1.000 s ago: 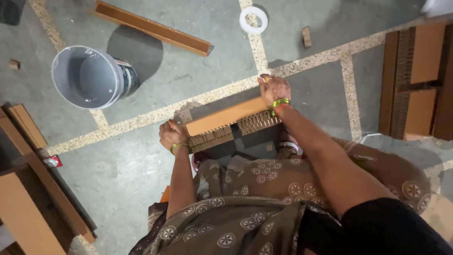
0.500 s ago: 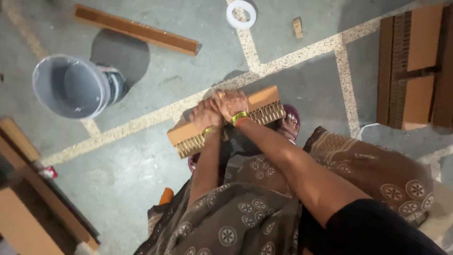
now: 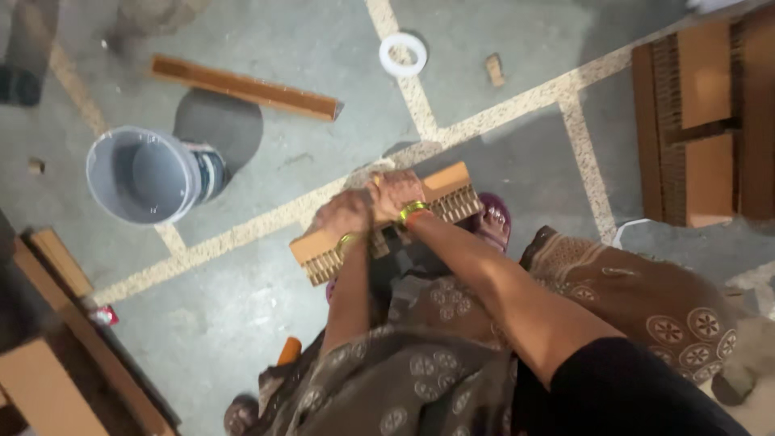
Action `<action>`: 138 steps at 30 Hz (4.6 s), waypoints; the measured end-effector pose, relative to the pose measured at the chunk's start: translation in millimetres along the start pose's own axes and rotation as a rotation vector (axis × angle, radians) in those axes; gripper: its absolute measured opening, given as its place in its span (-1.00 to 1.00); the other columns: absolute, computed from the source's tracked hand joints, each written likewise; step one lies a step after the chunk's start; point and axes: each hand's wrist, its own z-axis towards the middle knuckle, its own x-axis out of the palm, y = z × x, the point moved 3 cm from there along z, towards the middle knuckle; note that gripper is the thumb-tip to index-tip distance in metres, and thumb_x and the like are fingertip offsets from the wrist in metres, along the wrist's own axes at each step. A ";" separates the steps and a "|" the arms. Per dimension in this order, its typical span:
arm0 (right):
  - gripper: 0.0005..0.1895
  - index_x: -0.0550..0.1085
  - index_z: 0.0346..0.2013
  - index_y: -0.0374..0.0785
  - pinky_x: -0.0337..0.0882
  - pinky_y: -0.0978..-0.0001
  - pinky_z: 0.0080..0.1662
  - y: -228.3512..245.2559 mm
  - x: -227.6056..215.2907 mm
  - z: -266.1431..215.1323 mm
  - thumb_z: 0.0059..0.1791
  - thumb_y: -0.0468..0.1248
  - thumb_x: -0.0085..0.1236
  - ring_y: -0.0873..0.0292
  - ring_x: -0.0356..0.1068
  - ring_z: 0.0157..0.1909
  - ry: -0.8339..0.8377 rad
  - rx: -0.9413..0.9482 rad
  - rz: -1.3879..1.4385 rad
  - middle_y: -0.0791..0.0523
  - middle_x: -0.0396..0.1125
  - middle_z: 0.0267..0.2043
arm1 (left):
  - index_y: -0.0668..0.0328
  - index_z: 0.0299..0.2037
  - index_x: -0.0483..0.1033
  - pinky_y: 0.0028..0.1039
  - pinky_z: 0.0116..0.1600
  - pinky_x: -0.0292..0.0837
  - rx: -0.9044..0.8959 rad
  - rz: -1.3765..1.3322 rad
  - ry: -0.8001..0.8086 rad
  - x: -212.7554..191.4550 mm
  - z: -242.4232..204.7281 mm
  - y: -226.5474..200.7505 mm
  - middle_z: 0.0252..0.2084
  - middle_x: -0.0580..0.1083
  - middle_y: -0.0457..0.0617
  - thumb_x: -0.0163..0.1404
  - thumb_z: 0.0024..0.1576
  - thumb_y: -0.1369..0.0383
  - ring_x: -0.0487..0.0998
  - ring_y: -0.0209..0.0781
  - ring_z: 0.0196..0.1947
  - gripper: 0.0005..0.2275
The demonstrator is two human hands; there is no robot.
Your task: The person applies a liquid adhesive from a bucket onto a flat piece of cardboard using a sponge. They then fold the cardboard and press it onto a stack of corrugated cardboard pieces to assemble a box structure.
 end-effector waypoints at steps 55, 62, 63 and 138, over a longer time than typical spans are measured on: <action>-0.54 0.39 0.20 -0.20 0.45 -0.03 0.11 -60.1 13.1 23.5 0.09 -0.15 -0.28 -0.07 0.51 0.03 0.313 -0.087 -0.189 -0.07 0.47 0.00 | 0.05 -0.30 0.66 0.03 -0.18 0.46 0.109 -0.201 -0.222 -29.8 25.7 -6.6 -0.32 0.61 0.07 -0.12 0.13 0.19 0.58 0.22 -0.29 -0.73; -0.50 0.50 0.08 -0.08 0.27 -0.06 0.15 -116.4 -20.5 12.4 0.15 0.10 -0.30 -0.13 0.39 0.02 -0.103 0.039 0.062 -0.10 0.43 -0.08 | 0.17 -0.32 0.63 -0.09 -0.21 0.47 -0.084 -0.292 -0.335 -49.6 18.4 110.2 -0.34 0.60 0.12 -0.07 0.25 0.32 0.60 0.14 -0.35 -0.79; -0.50 0.52 0.06 -0.08 0.28 -0.05 0.15 -116.3 -20.8 7.7 0.15 0.11 -0.29 -0.13 0.38 0.03 -0.116 0.064 0.081 -0.08 0.44 -0.06 | 0.19 -0.32 0.61 -0.13 -0.21 0.48 -0.135 -0.403 -0.284 -42.5 23.0 111.4 -0.35 0.59 0.11 -0.09 0.27 0.30 0.61 0.11 -0.36 -0.77; -0.56 0.52 0.04 -0.03 0.18 0.10 0.11 31.4 50.0 -11.8 0.13 0.05 -0.28 0.13 0.39 0.08 -0.119 -0.127 0.034 0.15 0.48 0.00 | -0.13 0.30 0.41 -0.01 0.44 0.02 0.100 -0.028 -0.125 -1.8 -21.2 2.3 0.31 0.39 -0.03 -0.23 0.33 0.15 0.38 0.02 0.23 -0.64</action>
